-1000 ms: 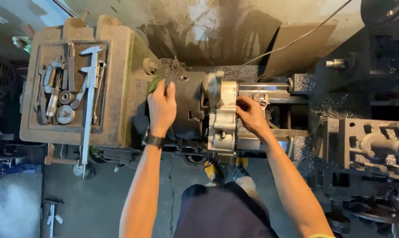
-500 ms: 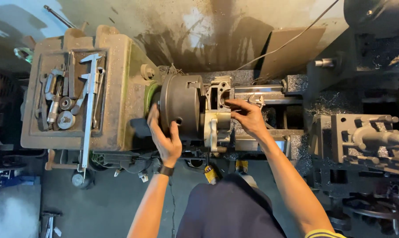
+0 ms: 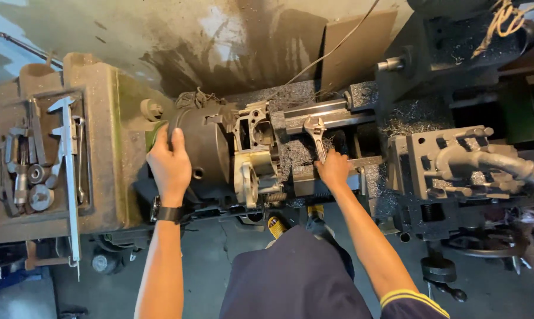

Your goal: Operating a lathe to machine an engine component and then fitting it into an engine casing.

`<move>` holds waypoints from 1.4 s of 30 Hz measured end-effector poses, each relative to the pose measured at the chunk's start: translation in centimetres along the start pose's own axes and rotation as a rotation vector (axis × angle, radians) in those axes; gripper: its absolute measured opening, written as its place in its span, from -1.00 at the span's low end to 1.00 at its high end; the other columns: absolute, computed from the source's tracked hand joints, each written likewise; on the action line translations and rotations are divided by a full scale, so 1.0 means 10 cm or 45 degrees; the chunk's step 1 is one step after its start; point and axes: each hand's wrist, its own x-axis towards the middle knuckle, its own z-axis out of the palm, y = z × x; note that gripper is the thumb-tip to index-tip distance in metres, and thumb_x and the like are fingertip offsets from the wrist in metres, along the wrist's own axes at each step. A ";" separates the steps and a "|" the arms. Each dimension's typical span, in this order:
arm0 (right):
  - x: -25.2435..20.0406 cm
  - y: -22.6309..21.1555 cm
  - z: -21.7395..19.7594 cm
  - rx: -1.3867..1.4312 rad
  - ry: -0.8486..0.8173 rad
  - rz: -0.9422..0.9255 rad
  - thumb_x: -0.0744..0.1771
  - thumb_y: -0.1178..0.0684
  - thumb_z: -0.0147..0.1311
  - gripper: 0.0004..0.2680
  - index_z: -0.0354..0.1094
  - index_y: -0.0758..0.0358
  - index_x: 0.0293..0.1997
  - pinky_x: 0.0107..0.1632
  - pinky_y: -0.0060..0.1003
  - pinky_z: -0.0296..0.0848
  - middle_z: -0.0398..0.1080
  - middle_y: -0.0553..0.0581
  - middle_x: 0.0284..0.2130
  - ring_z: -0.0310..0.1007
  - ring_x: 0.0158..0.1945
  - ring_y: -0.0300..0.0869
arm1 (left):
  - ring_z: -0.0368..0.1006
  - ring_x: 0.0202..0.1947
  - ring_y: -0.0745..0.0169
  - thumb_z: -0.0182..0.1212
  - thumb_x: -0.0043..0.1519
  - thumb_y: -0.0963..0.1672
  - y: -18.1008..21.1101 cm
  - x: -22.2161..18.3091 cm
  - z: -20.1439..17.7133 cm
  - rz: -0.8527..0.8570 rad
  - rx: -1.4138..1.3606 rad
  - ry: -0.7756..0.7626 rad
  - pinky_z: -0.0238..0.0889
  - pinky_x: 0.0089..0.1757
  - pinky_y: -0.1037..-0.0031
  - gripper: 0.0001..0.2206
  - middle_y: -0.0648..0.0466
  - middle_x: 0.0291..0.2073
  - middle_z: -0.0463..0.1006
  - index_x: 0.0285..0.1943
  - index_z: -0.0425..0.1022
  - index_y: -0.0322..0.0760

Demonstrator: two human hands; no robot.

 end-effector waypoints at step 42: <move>0.10 -0.41 -0.50 1.808 -1.125 -0.249 0.41 0.07 0.04 -0.71 0.37 0.39 0.27 -0.31 -0.42 0.39 0.51 0.08 -0.32 0.40 -0.33 -0.34 | 0.40 -0.20 0.45 0.12 0.47 -0.09 -0.08 -0.01 0.12 -0.204 -0.044 -0.017 0.32 -0.12 0.56 -0.68 0.06 -0.18 0.60 0.22 0.49 -0.52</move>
